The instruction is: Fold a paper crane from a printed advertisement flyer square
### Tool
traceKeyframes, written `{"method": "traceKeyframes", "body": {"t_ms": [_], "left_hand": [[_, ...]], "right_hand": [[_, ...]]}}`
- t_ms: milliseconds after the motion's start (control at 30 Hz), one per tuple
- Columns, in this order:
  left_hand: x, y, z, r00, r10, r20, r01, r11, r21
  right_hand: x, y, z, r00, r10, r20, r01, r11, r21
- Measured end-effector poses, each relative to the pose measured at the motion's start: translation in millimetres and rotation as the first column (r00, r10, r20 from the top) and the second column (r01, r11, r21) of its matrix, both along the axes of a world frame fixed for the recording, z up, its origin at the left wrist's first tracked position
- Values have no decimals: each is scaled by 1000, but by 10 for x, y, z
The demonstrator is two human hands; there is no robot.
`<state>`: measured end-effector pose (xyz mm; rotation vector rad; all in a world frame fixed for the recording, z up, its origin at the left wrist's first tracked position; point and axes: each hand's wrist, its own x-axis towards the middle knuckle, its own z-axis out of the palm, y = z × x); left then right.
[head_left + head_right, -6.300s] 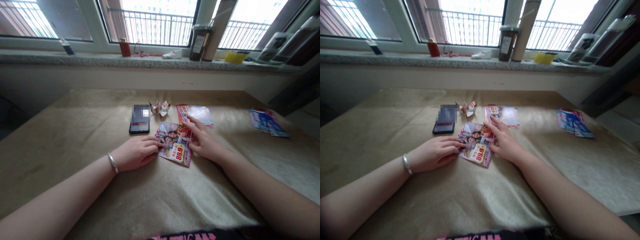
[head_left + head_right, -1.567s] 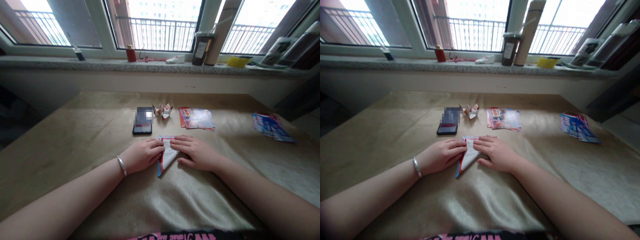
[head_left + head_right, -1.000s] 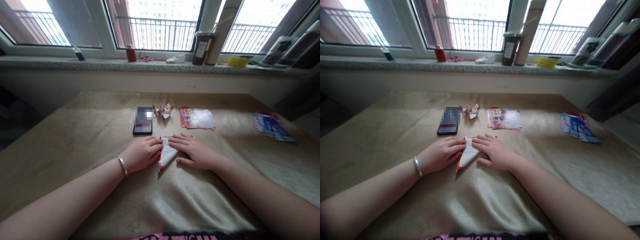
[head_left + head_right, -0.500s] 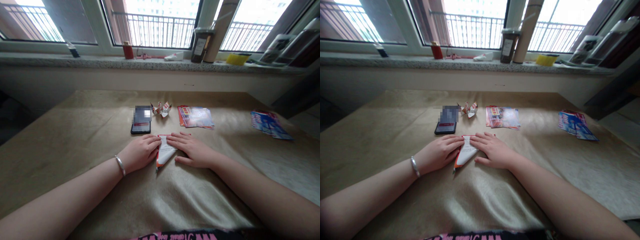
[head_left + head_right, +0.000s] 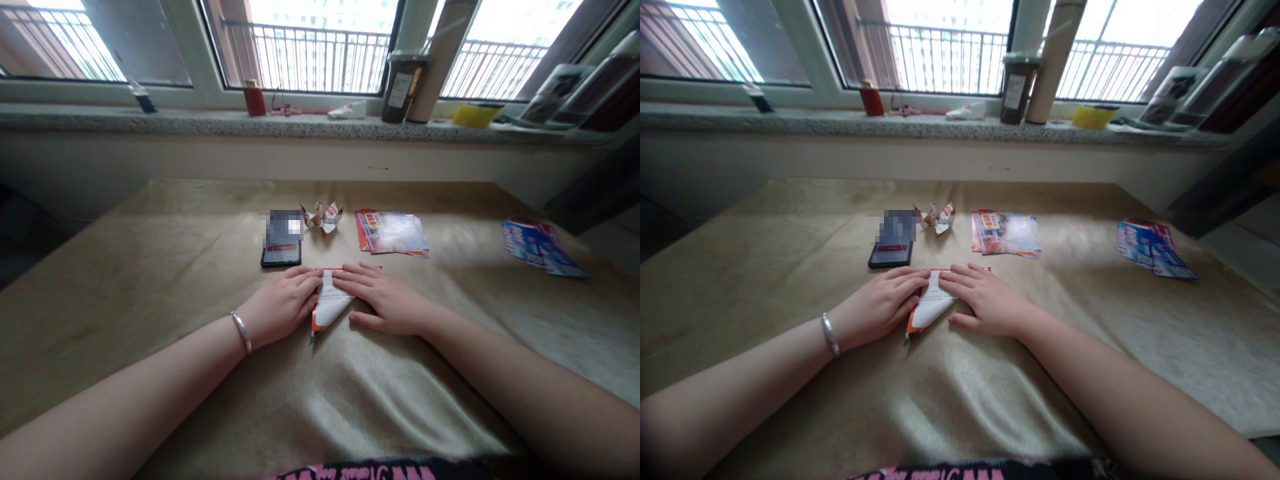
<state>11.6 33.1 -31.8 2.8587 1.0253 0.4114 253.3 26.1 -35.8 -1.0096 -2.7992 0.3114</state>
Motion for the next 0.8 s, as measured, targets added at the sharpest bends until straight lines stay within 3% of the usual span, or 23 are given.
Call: {"method": "traceKeyframes", "body": {"t_ms": [133,533,800], "left_hand": [[-2,-12,14,999,-1,-44,0,1000,-19],[45,-26,-59,1000,11,-28,-8,995,97],[58,-31,-56,999,4,-51,2,994,105]], "right_hand": [[-2,1,-10,1000,1,-19,-1,1000,6],[3,-14,4,987,50,-152,-35,995,99],[10,-17,-10,996,45,-80,-30,983,182]]}}
